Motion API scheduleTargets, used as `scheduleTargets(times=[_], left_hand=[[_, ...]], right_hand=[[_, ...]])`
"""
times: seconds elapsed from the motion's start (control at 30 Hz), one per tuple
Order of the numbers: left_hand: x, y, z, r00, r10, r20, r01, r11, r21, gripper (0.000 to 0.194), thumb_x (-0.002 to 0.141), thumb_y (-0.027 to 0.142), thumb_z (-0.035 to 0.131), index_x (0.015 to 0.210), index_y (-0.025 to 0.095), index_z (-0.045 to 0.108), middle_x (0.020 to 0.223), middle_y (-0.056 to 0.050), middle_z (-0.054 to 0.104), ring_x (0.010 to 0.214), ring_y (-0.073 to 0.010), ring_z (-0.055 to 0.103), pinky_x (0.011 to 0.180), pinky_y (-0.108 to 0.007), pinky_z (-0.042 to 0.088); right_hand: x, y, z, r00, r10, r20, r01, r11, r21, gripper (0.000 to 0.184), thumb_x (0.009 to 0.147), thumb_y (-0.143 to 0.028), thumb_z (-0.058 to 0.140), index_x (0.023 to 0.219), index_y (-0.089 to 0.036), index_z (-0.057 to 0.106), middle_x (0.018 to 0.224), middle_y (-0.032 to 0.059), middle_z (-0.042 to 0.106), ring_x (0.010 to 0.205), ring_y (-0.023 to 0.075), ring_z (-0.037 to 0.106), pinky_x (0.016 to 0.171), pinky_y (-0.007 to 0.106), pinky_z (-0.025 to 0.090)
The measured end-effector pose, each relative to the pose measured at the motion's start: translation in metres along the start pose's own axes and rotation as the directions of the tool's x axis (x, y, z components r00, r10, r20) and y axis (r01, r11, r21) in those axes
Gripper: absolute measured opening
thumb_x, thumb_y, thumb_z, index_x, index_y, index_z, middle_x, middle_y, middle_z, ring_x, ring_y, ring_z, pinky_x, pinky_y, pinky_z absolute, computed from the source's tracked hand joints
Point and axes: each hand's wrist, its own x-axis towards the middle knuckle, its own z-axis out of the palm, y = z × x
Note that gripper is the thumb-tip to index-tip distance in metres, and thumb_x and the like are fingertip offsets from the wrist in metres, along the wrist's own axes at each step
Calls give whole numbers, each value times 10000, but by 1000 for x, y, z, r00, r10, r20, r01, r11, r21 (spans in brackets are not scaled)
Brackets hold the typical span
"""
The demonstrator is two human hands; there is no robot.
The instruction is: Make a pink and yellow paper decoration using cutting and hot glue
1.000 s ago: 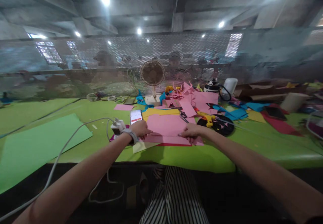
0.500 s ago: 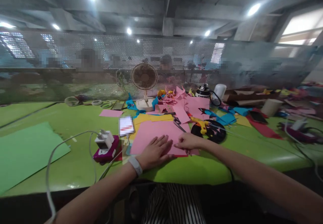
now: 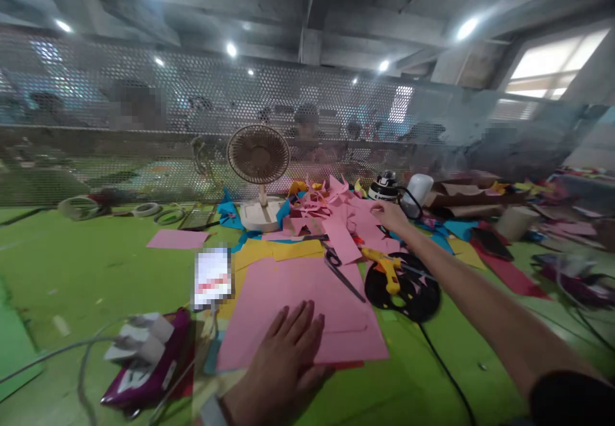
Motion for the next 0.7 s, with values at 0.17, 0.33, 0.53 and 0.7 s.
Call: scheduleTargets(times=[0.17, 0.33, 0.53, 0.7], left_hand=[[1, -3, 0, 1000, 16, 7, -16, 1000, -2, 673, 874, 583, 353, 1443, 351, 79, 1481, -25, 207, 1359, -296, 227, 1078, -516, 268], [3, -6, 4, 999, 42, 5, -42, 999, 10, 681, 876, 579, 354, 1445, 339, 67, 1474, -30, 215, 1350, -307, 243, 1067, -533, 281], [1, -7, 5, 998, 26, 56, -25, 1000, -18, 674, 881, 584, 332, 1449, 321, 81, 1481, -41, 173, 1361, -310, 200, 1075, -552, 256], [2, -4, 1, 999, 22, 38, -21, 999, -30, 662, 885, 578, 337, 1448, 322, 101, 1484, -41, 171, 1361, -305, 211, 1082, -536, 248]], right_hand=[[44, 3, 18, 998, 41, -42, -44, 998, -54, 314, 886, -313, 545, 1165, -169, 533, 1166, 79, 561, 971, 210, 585, 802, 412, 502], [58, 4, 19, 996, 33, -84, -35, 999, -20, 300, 887, -320, 541, 1147, -170, 548, 1162, 72, 566, 966, 212, 586, 801, 405, 503], [58, 15, 0, 934, 136, -330, -101, 988, 121, 299, 887, -325, 540, 1142, -169, 552, 1163, 71, 566, 974, 218, 583, 807, 407, 500], [52, 21, -18, 871, 213, -443, -73, 948, 311, 313, 892, -314, 535, 1171, -173, 530, 1182, 83, 554, 980, 211, 580, 813, 418, 498]])
